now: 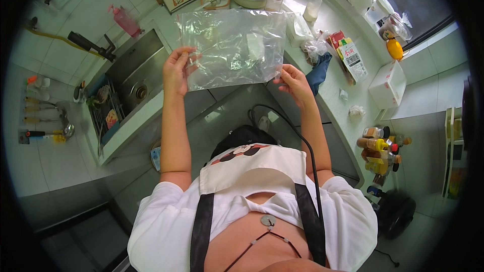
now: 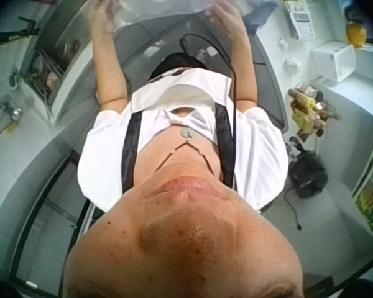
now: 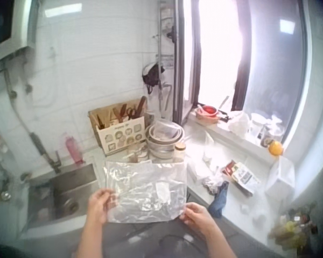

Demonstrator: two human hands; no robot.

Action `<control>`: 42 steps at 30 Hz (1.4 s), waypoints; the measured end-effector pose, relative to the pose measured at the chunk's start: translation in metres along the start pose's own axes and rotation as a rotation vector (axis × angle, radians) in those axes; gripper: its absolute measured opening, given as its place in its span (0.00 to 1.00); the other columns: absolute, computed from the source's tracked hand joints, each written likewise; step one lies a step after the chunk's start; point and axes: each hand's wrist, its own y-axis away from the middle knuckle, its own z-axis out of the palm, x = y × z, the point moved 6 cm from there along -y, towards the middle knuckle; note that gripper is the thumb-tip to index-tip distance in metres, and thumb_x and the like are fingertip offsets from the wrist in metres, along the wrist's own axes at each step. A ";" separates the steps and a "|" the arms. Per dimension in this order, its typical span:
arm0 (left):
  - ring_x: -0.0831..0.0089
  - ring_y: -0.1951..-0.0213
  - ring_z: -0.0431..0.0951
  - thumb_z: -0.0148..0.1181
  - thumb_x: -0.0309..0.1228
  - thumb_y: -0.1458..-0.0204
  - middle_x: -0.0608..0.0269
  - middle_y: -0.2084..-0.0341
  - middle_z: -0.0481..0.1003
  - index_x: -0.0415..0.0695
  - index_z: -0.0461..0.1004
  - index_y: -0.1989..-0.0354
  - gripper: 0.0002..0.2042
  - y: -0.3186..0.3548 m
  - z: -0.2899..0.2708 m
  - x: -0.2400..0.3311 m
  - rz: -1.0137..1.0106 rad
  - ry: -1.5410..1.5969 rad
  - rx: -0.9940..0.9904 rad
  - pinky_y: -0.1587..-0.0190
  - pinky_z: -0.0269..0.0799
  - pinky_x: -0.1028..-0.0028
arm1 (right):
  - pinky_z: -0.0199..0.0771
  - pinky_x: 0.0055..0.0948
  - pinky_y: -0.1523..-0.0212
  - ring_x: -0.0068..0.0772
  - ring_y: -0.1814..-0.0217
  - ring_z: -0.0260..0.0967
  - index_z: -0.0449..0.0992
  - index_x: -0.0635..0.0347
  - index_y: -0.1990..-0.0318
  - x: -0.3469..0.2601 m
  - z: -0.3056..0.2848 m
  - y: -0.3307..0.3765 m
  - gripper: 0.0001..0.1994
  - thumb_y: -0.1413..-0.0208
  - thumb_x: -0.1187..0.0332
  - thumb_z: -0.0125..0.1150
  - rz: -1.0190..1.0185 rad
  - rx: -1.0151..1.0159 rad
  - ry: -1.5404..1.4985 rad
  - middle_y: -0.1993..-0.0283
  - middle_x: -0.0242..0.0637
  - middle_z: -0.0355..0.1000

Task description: The person wipes a kitchen counter and wall tile with a cloth, then removes items from a styrofoam box and places them into plastic bags.

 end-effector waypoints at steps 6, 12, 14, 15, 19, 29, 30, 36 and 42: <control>0.73 0.64 0.76 0.48 0.27 0.46 0.61 0.63 0.74 0.42 0.70 0.63 0.06 0.029 -0.047 -0.009 0.040 -0.009 0.061 0.68 0.73 0.77 | 0.68 0.12 0.74 0.13 0.73 0.65 0.70 0.60 0.59 0.024 0.019 0.015 0.09 0.46 0.68 0.54 -0.014 0.048 0.014 0.71 0.26 0.69; 0.73 0.66 0.76 0.48 0.25 0.46 0.59 0.64 0.74 0.41 0.68 0.61 0.07 0.075 -0.106 -0.018 0.074 -0.006 0.248 0.69 0.73 0.76 | 0.64 0.15 0.75 0.14 0.76 0.62 0.72 0.64 0.64 0.042 0.057 0.005 0.07 0.47 0.71 0.54 -0.110 -0.027 0.156 0.76 0.26 0.67; 0.72 0.66 0.76 0.49 0.24 0.47 0.58 0.64 0.74 0.41 0.66 0.57 0.09 0.100 -0.126 -0.024 0.084 -0.014 0.353 0.68 0.73 0.75 | 0.63 0.15 0.75 0.15 0.77 0.62 0.72 0.64 0.64 0.053 0.071 -0.001 0.06 0.47 0.72 0.53 -0.071 -0.070 0.219 0.76 0.26 0.67; 0.72 0.66 0.75 0.49 0.23 0.48 0.58 0.64 0.74 0.41 0.64 0.55 0.11 0.116 -0.134 -0.029 0.095 -0.016 0.413 0.68 0.73 0.75 | 0.64 0.16 0.75 0.16 0.77 0.62 0.72 0.64 0.63 0.064 0.078 -0.004 0.06 0.47 0.72 0.53 -0.023 -0.122 0.227 0.76 0.26 0.67; 0.70 0.65 0.75 0.53 0.22 0.50 0.58 0.63 0.73 0.43 0.58 0.49 0.19 0.186 -0.183 -0.079 -0.036 0.057 0.635 0.67 0.74 0.71 | 0.64 0.16 0.75 0.16 0.77 0.62 0.72 0.63 0.62 0.107 0.110 0.001 0.07 0.47 0.71 0.53 0.175 -0.263 0.296 0.77 0.27 0.66; 0.70 0.66 0.74 0.54 0.22 0.59 0.59 0.65 0.72 0.47 0.58 0.44 0.28 0.364 -0.264 -0.175 -0.411 -0.325 0.964 0.68 0.70 0.72 | 0.62 0.17 0.75 0.17 0.72 0.64 0.70 0.58 0.52 0.241 0.198 0.038 0.15 0.47 0.68 0.51 0.454 -0.637 0.588 0.74 0.26 0.68; 0.70 0.66 0.74 0.54 0.22 0.60 0.58 0.65 0.72 0.48 0.59 0.45 0.29 0.373 -0.273 -0.176 -0.407 -0.439 0.974 0.68 0.70 0.72 | 0.63 0.17 0.72 0.17 0.70 0.65 0.70 0.54 0.50 0.245 0.213 0.042 0.16 0.47 0.67 0.52 0.464 -0.655 0.639 0.73 0.25 0.68; 0.63 0.70 0.73 0.57 0.25 0.64 0.58 0.69 0.71 0.48 0.64 0.49 0.27 0.373 -0.327 -0.166 -0.339 -0.755 0.900 0.66 0.69 0.68 | 0.67 0.21 0.66 0.18 0.66 0.66 0.69 0.51 0.49 0.290 0.325 0.066 0.16 0.47 0.68 0.52 0.440 -0.893 0.617 0.69 0.25 0.69; 0.60 0.65 0.72 0.54 0.23 0.60 0.59 0.67 0.69 0.46 0.66 0.54 0.20 0.356 -0.388 -0.166 -0.303 -1.005 0.675 0.65 0.68 0.66 | 0.69 0.22 0.66 0.18 0.65 0.66 0.69 0.49 0.50 0.384 0.400 0.085 0.16 0.48 0.71 0.53 0.496 -0.917 0.661 0.67 0.26 0.70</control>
